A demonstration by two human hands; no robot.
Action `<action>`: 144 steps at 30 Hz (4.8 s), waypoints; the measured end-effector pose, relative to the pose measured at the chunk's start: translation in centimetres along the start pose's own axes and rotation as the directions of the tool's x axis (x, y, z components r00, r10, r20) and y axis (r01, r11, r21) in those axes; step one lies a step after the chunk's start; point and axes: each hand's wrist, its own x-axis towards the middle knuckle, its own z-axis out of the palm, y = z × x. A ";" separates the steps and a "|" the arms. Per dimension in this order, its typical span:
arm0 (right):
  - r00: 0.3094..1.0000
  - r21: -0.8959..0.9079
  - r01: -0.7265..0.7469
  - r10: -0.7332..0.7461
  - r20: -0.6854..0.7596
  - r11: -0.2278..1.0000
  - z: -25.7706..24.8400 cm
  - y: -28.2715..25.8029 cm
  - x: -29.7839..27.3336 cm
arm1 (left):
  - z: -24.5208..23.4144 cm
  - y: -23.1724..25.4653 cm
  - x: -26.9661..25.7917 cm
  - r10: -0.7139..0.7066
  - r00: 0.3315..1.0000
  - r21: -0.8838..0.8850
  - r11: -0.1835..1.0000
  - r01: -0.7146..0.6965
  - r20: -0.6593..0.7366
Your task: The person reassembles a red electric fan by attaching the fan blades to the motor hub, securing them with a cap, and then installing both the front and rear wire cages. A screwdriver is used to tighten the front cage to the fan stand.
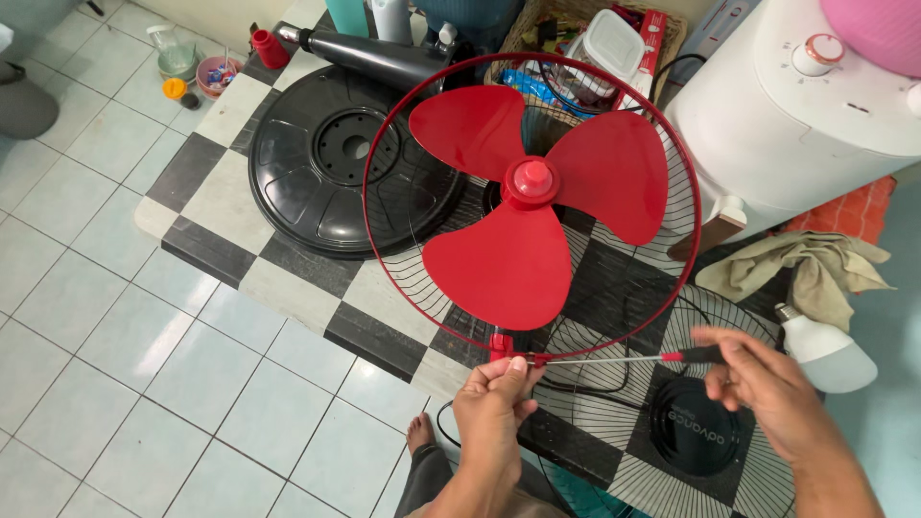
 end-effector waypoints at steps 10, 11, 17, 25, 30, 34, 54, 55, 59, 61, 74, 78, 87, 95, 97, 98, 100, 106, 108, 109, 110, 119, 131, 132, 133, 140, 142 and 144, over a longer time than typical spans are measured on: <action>0.998 -0.140 0.042 -0.049 -0.046 0.989 0.7 -0.3 0.3 | -0.1 -0.4 0.0 0.031 0.999 -0.039 0.999 -0.030 0.014; 0.997 -0.194 -0.008 -0.007 -0.077 0.981 0.5 -0.2 0.5 | -0.2 -0.4 0.0 0.036 0.999 -0.046 0.998 -0.035 0.018; 0.993 -0.133 0.098 -0.088 0.078 0.986 0.1 -0.6 -0.5 | 0.1 -0.5 -0.1 0.047 0.999 -0.047 0.998 -0.047 0.009; 0.999 -0.242 -0.009 0.001 -0.033 0.970 0.4 0.9 -0.1 | 0.3 -0.4 -0.3 0.043 0.999 -0.049 0.998 -0.044 -0.018; 1.000 -0.240 -0.017 0.013 -0.019 0.971 -0.2 2.1 -0.1 | 0.0 -0.1 -0.3 0.017 1.000 -0.037 0.999 -0.017 -0.002; 0.969 -0.003 0.177 -0.173 0.178 0.984 -0.4 2.7 -0.8 | -0.2 -0.3 -0.2 0.044 0.999 -0.083 0.996 -0.042 0.022; 0.994 -0.207 0.061 -0.040 0.105 0.976 -0.4 1.5 -0.5 | -0.3 -1.1 -0.1 0.073 0.997 -0.170 0.983 -0.073 -0.009; 0.996 -0.265 0.024 -0.001 0.086 0.964 -0.5 1.7 -0.2 | -0.3 -1.2 0.0 0.075 0.997 -0.176 0.981 -0.076 -0.013; 0.985 -0.269 0.060 -0.013 0.174 0.961 -0.6 2.1 0.1 | -0.3 -1.6 0.0 0.099 0.995 -0.178 0.979 -0.103 -0.030; 0.980 -0.159 0.044 -0.012 0.197 0.986 -0.8 1.8 -0.2 | -0.1 -1.9 0.0 0.110 0.993 -0.184 0.976 -0.115 -0.036; 0.962 -0.161 0.087 -0.041 0.270 0.983 -0.8 1.9 1.1 | 0.3 -1.9 -0.4 0.130 0.987 -0.203 0.968 -0.148 -0.096; 0.967 -0.024 0.028 -0.021 0.255 0.999 -0.8 1.6 0.8 | 0.3 -2.0 -0.4 0.132 0.986 -0.203 0.968 -0.149 -0.099; 0.977 -0.235 0.073 -0.023 0.212 0.969 -0.7 2.2 1.5 | 0.2 -2.1 -0.4 0.158 0.982 -0.201 0.964 -0.176 -0.104; 0.970 -0.189 0.101 -0.055 0.237 0.977 -0.2 1.3 1.0 | 0.1 -2.1 -0.3 0.143 0.985 -0.200 0.967 -0.159 -0.095; 0.977 -0.251 0.068 -0.013 0.212 0.966 -0.3 1.2 1.1 | 0.1 -2.1 -0.2 0.145 0.985 -0.202 0.966 -0.161 -0.096; 0.980 -0.280 0.050 0.007 0.200 0.959 -0.3 1.2 1.1 | 0.1 -2.1 -0.2 0.147 0.984 -0.203 0.965 -0.164 -0.097; 0.983 -0.217 0.035 0.005 0.184 0.976 -0.2 1.2 1.0 | 0.2 -2.1 -0.2 0.148 0.984 -0.204 0.965 -0.166 -0.099; 0.959 -0.083 0.163 -0.138 0.246 0.983 0.8 0.2 0.1 | 0.3 -1.8 -0.4 0.141 0.984 -0.181 0.971 -0.159 -0.109; 0.959 -0.144 0.186 -0.148 0.240 0.972 1.2 0.0 -0.1 | 0.3 -1.8 -0.5 0.142 0.983 -0.167 0.973 -0.161 -0.120; 0.962 -0.182 0.190 -0.146 0.229 0.965 1.2 -0.2 -0.1 | 0.4 -1.7 -0.5 0.144 0.982 -0.168 0.972 -0.163 -0.118; 0.965 -0.220 0.194 -0.145 0.219 0.956 1.1 -0.3 -0.1 | 0.4 -1.7 -0.5 0.147 0.982 -0.169 0.972 -0.165 -0.116; 0.972 0.006 0.136 -0.134 0.194 0.991 0.4 0.3 0.3 | 0.6 -1.6 -0.9 0.147 0.983 -0.173 0.971 -0.165 -0.111; 0.968 -0.116 0.134 -0.105 0.226 0.984 0.4 0.2 0.6 | 0.6 -1.7 -0.7 0.145 0.981 -0.187 0.968 -0.167 -0.126; 0.963 -0.089 0.146 -0.121 0.239 0.985 0.5 0.1 0.6 | 0.6 -1.7 -0.6 0.148 0.981 -0.192 0.967 -0.171 -0.127; 0.958 -0.061 0.158 -0.137 0.252 0.986 0.5 0.1 0.5 | 0.6 -1.7 -0.6 0.149 0.981 -0.192 0.966 -0.171 -0.127; 0.989 -0.285 0.075 -0.034 0.145 0.956 -0.2 0.8 1.4 | 0.8 -1.7 -0.8 0.152 0.977 -0.181 0.967 -0.178 -0.147; 0.991 -0.365 0.083 -0.039 0.127 0.927 -0.3 0.9 1.5 | 0.7 -1.7 -0.9 0.152 0.977 -0.178 0.968 -0.178 -0.150; 0.989 -0.336 0.088 -0.042 0.143 0.938 -0.1 0.8 1.4 | 0.7 -1.7 -0.9 0.151 0.977 -0.172 0.969 -0.176 -0.149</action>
